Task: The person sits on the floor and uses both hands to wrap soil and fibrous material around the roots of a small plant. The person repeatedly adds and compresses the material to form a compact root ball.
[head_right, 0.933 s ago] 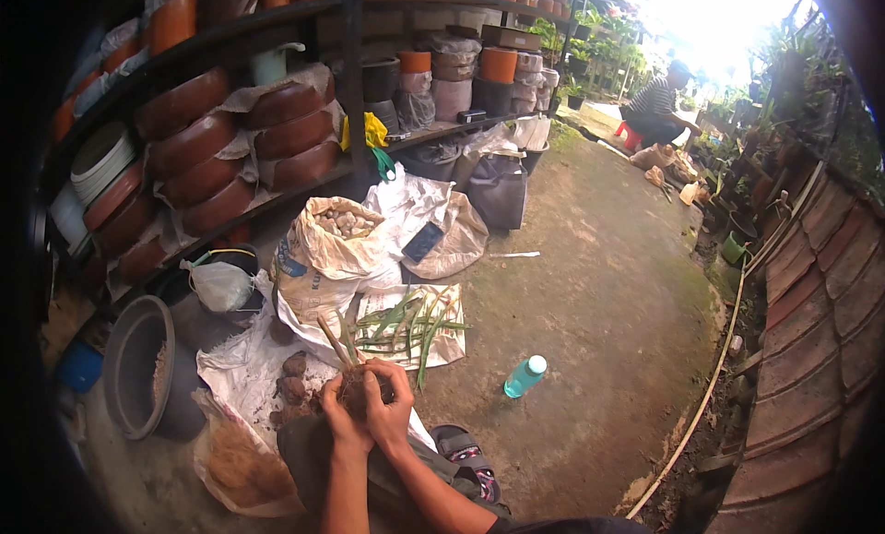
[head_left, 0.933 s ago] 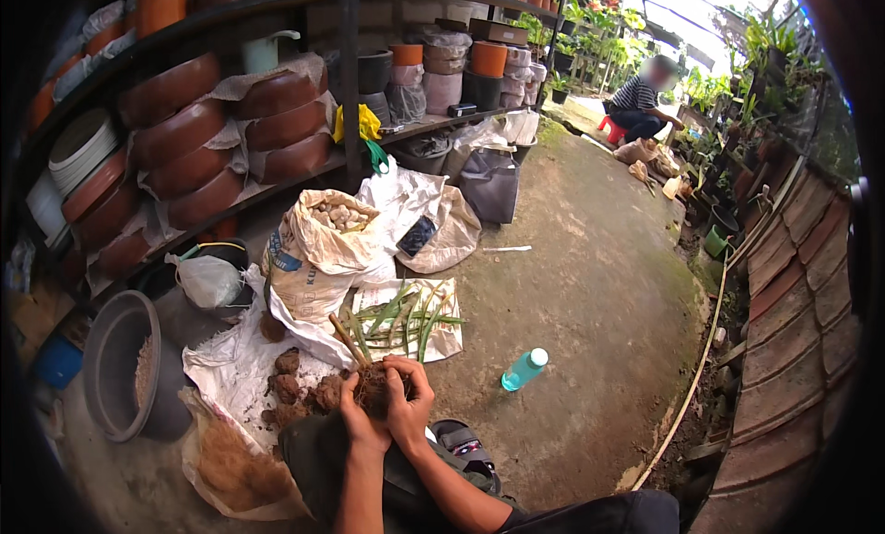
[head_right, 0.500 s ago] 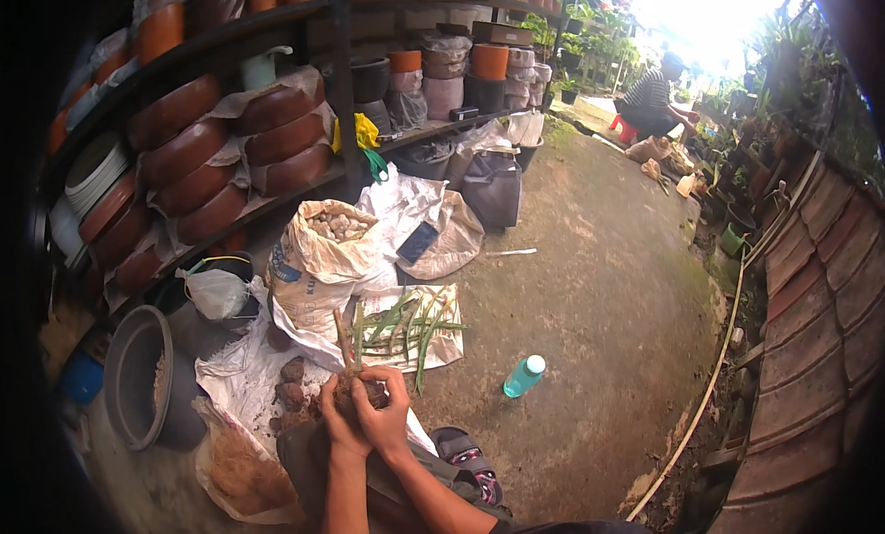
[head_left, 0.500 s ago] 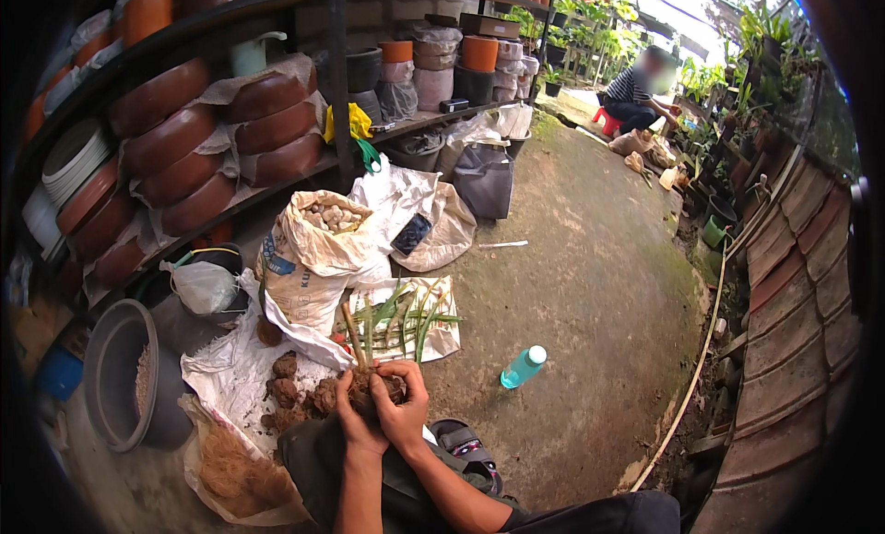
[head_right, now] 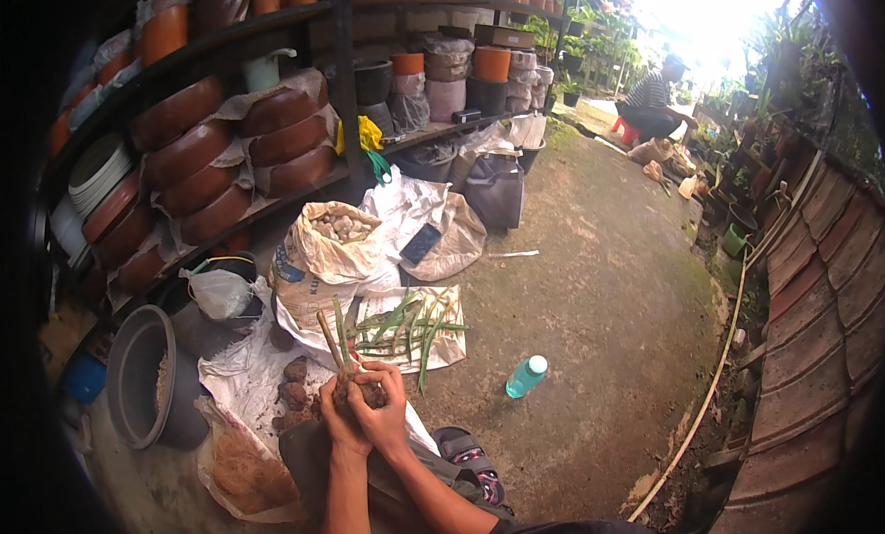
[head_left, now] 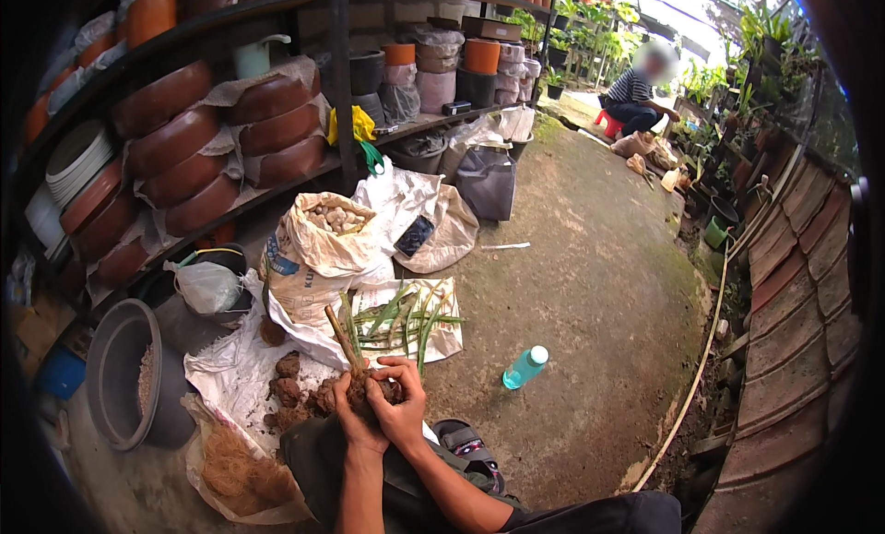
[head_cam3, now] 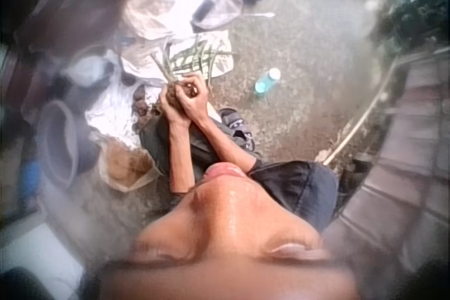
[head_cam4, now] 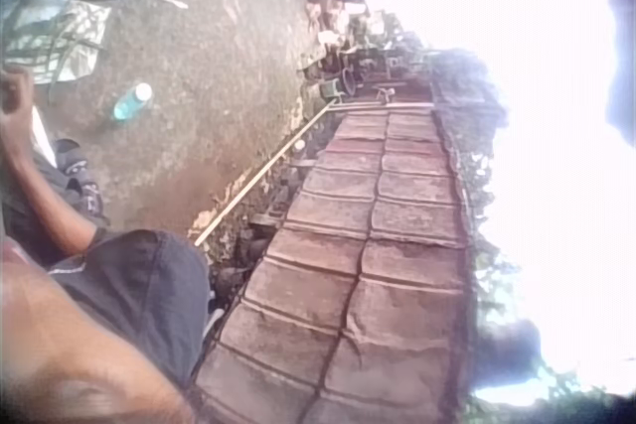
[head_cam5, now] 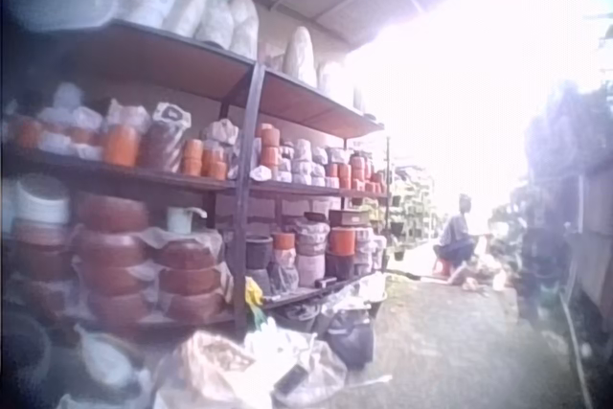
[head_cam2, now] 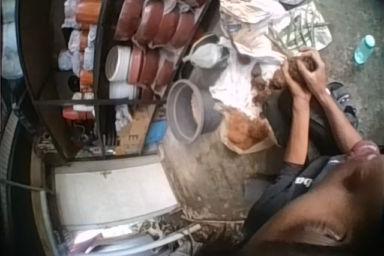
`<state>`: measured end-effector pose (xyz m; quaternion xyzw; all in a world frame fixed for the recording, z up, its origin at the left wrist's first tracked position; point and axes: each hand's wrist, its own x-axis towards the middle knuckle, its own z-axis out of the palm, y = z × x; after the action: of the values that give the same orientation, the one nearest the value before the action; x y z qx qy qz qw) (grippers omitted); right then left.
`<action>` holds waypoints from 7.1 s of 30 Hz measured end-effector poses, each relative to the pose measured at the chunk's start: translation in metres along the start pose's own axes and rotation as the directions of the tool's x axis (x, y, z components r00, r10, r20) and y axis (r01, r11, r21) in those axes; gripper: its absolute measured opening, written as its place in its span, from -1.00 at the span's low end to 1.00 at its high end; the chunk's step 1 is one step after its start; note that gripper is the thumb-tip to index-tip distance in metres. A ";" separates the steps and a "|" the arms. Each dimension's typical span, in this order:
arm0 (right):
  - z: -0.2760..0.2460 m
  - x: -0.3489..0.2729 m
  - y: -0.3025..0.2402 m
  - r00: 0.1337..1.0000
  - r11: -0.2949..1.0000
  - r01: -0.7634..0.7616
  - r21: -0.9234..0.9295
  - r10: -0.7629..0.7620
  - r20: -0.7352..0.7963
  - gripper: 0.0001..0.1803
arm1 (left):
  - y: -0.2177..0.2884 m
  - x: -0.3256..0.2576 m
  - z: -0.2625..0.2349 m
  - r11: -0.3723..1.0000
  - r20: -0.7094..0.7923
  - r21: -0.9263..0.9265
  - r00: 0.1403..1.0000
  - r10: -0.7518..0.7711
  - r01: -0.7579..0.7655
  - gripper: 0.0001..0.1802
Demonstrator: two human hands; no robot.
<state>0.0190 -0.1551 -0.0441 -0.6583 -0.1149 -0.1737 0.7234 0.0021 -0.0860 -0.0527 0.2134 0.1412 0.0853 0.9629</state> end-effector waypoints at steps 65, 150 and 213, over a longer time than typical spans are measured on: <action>-0.006 -0.003 0.001 0.989 0.992 -0.122 -0.042 0.125 0.085 -0.59 | -0.001 -0.005 -0.002 0.999 0.001 -0.029 1.000 -0.025 0.025 -0.60; -0.085 0.036 -0.049 0.979 0.961 -0.140 0.238 0.170 -0.113 -0.85 | -0.061 -0.005 0.082 0.965 0.168 0.064 0.950 -0.263 0.256 -0.66; -0.023 0.009 0.002 0.945 0.886 -0.326 0.329 0.315 0.087 -0.75 | -0.013 -0.008 0.032 0.993 -0.030 0.099 0.998 -0.058 0.061 -0.63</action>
<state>0.0270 -0.1791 -0.0452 -0.5366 -0.0442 -0.0191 0.8425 0.0053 -0.1120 -0.0291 0.2559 0.1644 0.0521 0.9512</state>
